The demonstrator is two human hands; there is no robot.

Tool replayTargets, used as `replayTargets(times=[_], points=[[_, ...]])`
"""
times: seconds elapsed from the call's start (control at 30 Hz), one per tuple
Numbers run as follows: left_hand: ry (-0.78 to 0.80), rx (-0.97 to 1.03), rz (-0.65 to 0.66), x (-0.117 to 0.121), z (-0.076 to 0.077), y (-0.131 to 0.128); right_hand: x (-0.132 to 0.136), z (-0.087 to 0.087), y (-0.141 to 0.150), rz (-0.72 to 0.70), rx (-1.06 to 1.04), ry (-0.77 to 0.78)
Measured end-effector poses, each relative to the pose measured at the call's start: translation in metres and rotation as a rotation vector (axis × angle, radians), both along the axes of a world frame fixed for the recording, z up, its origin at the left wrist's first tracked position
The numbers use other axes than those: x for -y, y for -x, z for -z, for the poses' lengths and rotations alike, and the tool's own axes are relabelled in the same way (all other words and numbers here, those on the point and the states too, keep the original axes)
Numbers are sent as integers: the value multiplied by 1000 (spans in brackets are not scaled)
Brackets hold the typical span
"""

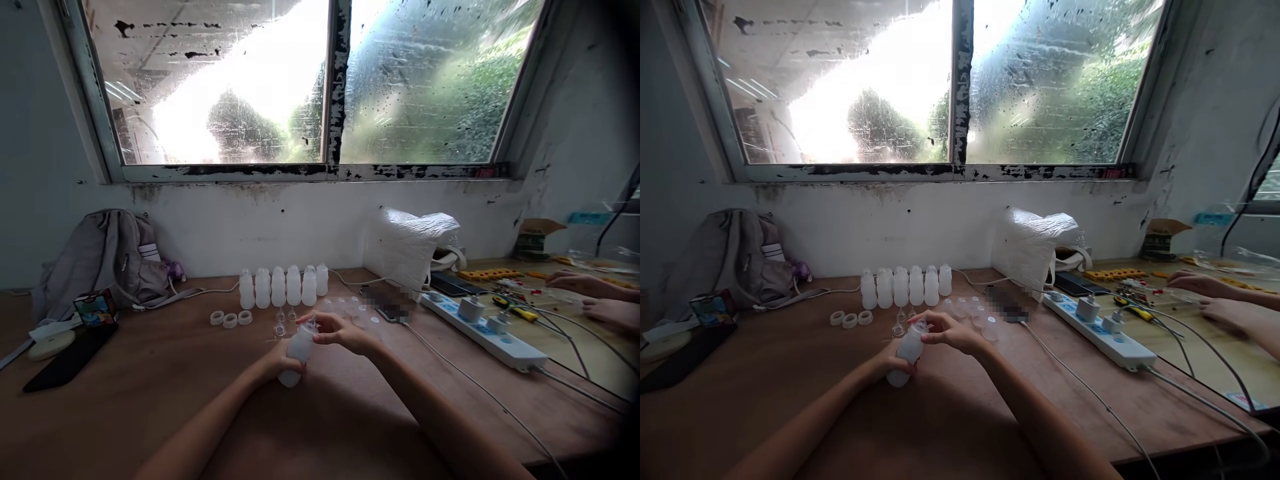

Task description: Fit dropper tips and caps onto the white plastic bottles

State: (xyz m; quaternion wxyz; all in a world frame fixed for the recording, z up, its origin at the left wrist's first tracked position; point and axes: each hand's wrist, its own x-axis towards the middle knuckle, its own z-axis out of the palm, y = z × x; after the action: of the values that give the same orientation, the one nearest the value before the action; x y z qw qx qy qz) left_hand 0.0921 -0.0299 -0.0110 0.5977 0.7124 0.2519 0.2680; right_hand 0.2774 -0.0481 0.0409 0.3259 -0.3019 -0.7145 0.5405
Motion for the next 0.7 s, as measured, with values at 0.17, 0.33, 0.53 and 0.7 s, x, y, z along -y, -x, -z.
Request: replayTargets(times=[0.17, 0.33, 0.53, 0.7], points=[[48, -37, -6, 1, -2, 2, -7, 8, -5, -32, -30, 78], [101, -40, 17, 1, -2, 2, -12, 16, -7, -84, -121, 137], [123, 29, -3, -1, 3, -1, -11, 21, 3, 194, -15, -17], [215, 64, -26, 0, 4, -4, -3, 20, 15, 213, -78, -46]])
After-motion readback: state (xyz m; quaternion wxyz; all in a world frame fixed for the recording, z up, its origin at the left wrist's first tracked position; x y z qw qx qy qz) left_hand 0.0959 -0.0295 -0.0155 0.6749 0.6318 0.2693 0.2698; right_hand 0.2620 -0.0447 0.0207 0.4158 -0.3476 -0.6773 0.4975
